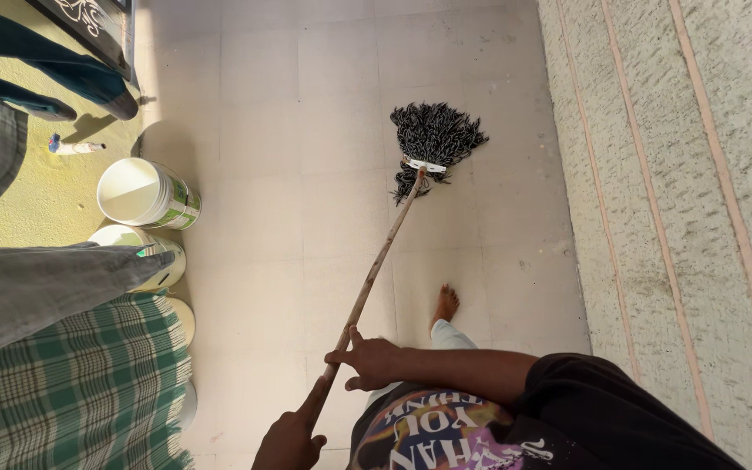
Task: The person mops a red stain from a tiled floor using a mop, pushing and pulling it across the liquid and the surrounding floor surface.
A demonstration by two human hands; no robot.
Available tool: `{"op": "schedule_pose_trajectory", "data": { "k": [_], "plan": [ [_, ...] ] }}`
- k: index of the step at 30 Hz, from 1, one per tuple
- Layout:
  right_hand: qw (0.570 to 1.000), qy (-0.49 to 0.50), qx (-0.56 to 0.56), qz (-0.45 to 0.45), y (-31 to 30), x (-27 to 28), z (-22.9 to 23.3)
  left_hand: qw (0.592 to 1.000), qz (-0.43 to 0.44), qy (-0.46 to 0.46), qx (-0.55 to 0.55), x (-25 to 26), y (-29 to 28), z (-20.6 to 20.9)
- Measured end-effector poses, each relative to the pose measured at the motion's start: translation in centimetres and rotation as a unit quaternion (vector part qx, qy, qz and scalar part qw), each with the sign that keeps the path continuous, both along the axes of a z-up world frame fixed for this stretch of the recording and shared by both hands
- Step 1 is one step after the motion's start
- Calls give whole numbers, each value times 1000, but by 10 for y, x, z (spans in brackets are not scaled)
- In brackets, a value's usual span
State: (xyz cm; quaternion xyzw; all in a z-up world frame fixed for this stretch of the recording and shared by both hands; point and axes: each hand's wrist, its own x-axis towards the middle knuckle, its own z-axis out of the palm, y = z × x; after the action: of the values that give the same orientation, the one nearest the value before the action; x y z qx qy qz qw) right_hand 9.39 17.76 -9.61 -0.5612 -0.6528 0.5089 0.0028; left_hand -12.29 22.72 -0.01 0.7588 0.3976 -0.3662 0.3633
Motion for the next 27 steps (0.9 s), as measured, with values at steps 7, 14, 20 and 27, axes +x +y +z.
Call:
{"op": "schedule_pose_trajectory", "data": {
  "k": [7, 14, 20, 27],
  "plan": [
    [1000, -18, -8, -22, 17, 16, -12, 1000, -22, 9, 0, 34, 23, 19],
    [996, -29, -14, -82, 26, 77, -52, 998, 51, -11, -35, 88, 28, -53],
    [983, -142, -7, -119, 47, 175, -120, 942, 275, -158, -110, 170, 24, -135],
    [964, -120, -35, -233, 75, 303, -160, 829, 444, -184, -287, 319, 54, -166]
  ]
}}
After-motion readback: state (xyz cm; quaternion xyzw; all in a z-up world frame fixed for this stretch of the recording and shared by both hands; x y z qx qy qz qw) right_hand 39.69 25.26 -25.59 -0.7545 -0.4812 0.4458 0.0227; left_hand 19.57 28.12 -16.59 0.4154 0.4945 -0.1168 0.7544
